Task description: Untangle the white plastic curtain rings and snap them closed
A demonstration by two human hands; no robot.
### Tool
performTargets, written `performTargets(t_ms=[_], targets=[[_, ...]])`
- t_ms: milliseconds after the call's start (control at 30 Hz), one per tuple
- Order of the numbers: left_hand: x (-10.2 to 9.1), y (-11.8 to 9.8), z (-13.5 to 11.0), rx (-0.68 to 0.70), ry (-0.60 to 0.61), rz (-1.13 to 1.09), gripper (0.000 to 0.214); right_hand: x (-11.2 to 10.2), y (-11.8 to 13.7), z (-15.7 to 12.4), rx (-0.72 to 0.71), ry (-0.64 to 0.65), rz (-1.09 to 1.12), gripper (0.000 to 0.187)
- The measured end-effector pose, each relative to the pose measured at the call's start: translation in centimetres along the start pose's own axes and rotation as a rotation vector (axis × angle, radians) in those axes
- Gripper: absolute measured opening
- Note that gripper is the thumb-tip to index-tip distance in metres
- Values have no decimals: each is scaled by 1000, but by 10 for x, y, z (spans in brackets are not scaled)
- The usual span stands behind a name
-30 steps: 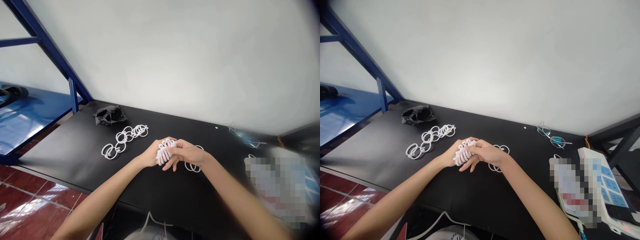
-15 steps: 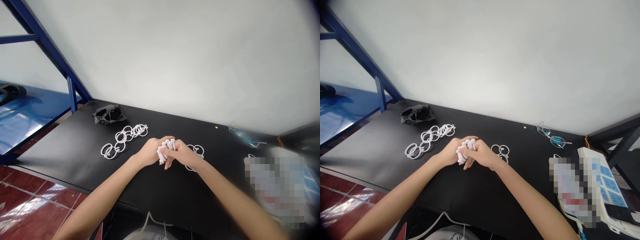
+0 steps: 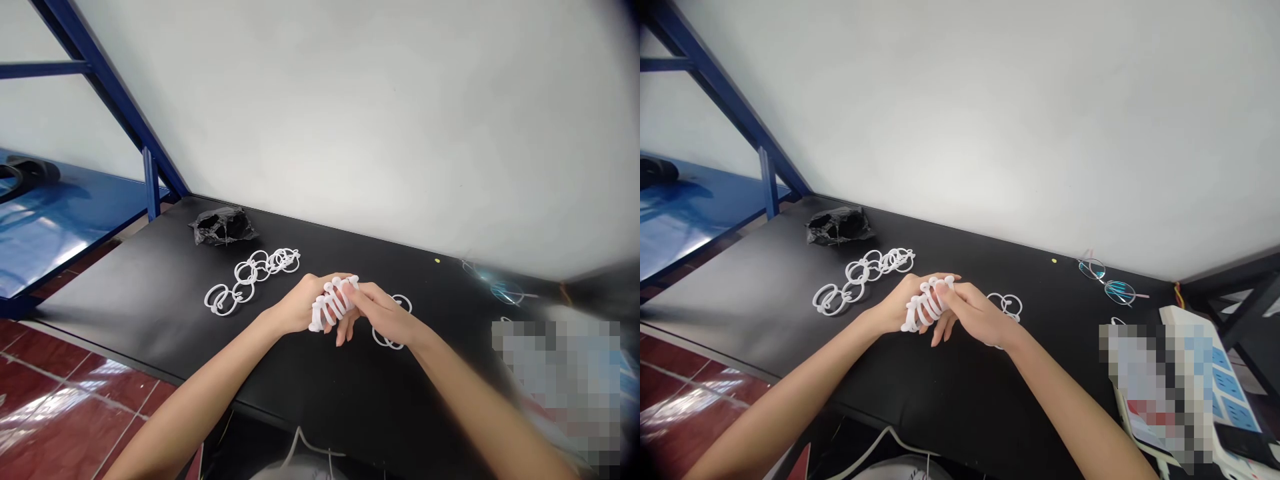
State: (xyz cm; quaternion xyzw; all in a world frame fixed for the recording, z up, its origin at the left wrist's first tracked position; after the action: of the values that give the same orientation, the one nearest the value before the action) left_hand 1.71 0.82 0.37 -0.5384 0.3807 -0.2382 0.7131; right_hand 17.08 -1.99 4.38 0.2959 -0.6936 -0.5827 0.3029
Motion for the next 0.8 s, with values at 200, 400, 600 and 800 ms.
performTargets(t_ms=[200, 400, 600, 800], targets=[[3, -6, 0, 24, -8, 38, 23, -2, 6, -3, -24, 46, -40, 60], [-2, -1, 1, 8, -92, 238, 11, -2, 5, -3, -3, -58, -151, 43], [-7, -3, 0, -12, -152, 349, 21, -7, 6, -5, -71, -323, -243, 31], [-4, 5, 0, -22, -188, 397, 31, -4, 4, -3, -93, -227, -265, 35]])
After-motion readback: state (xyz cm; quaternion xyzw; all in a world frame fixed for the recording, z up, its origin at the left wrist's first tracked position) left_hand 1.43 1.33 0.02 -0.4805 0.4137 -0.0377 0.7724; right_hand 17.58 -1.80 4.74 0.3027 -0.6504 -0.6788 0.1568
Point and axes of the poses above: each hand's wrist, its own z-axis towards the middle knuckle, its own x-axis out of the palm, y = z × x, the point moved 2 cm from there along z, towards the middle knuckle, and after that the axes turned 9 degrees about y, right-handed, at the moved point
